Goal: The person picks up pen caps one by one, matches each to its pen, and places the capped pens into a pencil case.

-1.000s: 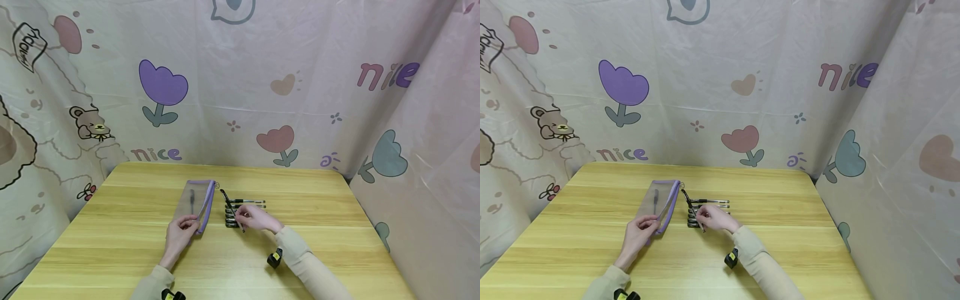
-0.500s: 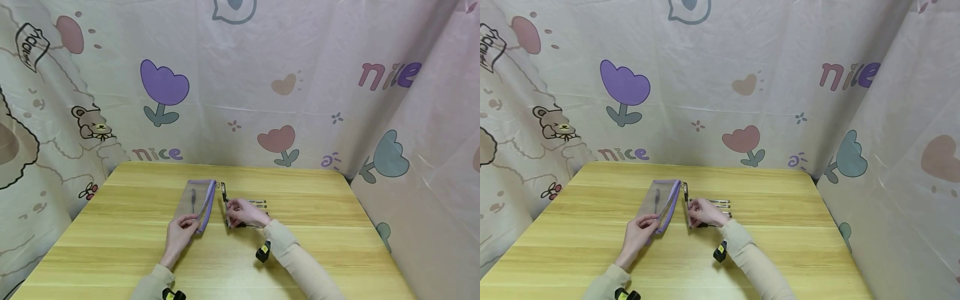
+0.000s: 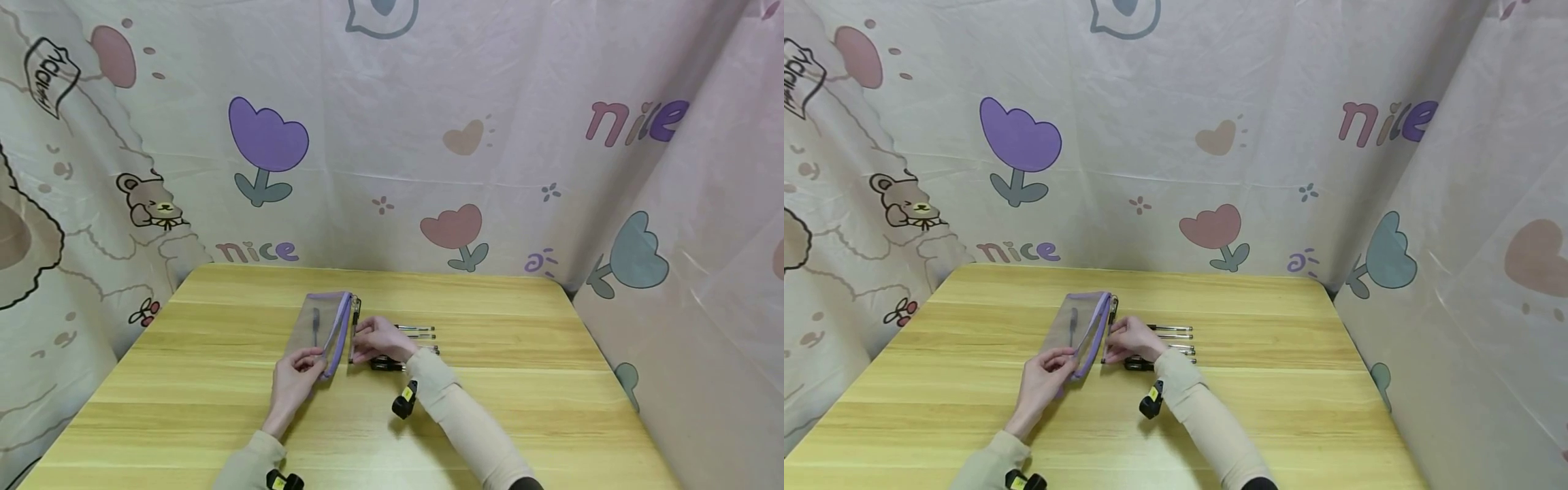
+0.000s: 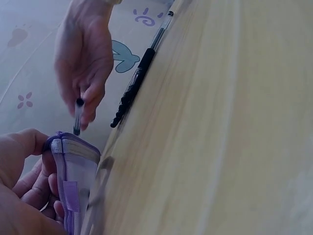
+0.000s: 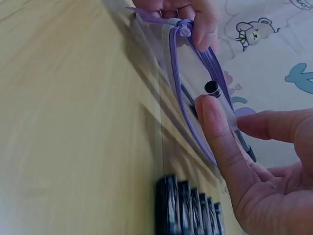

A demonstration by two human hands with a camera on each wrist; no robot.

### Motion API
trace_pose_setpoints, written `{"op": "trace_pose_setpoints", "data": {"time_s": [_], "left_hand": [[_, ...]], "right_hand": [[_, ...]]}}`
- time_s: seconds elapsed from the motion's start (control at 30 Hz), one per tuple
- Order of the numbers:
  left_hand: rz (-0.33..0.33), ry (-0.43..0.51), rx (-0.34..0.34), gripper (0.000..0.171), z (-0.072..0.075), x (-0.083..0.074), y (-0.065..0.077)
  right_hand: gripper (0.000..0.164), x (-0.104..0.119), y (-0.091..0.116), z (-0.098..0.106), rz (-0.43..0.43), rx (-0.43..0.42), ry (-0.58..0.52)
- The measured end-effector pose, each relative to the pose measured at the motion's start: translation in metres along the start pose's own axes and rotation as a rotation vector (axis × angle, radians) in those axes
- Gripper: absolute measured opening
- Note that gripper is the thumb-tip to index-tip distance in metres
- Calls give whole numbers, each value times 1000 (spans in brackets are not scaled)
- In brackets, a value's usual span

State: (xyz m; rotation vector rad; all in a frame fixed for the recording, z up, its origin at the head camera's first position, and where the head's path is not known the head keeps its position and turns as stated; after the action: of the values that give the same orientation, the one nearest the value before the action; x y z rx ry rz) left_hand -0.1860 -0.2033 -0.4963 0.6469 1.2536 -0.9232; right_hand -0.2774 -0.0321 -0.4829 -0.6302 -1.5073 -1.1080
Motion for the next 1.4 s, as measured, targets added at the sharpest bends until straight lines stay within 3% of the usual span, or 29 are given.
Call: {"op": "trace_pose_setpoints", "data": {"time_s": [0.2, 0.43, 0.63, 0.9, 1.07, 1.2, 1.3, 1.4], "left_hand": [[-16, 7, -5, 22, -1, -2, 0], [-44, 8, -3, 21, -3, -3, -1], [-57, 26, 2, 19, -6, -5, -1], [-24, 49, 28, 22, -7, -5, 1], [-17, 37, 17, 22, -7, -5, 1], [-6, 32, 8, 23, -6, -4, 1], [-9, 30, 5, 23, -7, -4, 2], [-13, 19, 1, 23, -8, -4, 2]], "right_hand": [[30, 0, -15, -12, -55, -30, -19], [5, -5, -31, -26, -91, -58, -43], [13, -3, -35, -34, -69, -75, -43], [12, -6, -36, -35, -62, -95, -25], [21, -7, -29, -29, -1, -80, -27], [32, -6, -13, -19, 98, -93, -13], [34, -3, 3, -8, 216, -116, 78], [30, 1, 21, 2, 370, -126, 240]]}}
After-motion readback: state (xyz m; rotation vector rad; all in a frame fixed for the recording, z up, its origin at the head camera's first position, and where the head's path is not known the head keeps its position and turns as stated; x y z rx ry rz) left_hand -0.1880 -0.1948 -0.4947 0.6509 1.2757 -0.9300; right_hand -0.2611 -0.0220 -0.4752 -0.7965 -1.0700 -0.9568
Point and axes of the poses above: each hand's wrist, its own y-axis away from the middle knuckle, its own z-axis out of the back of the hand, x = y × z, the point moved 6 cm from there along -y, towards the middle knuckle, and after that the axes turned 12 degrees about -x, right-handed, at the moved point
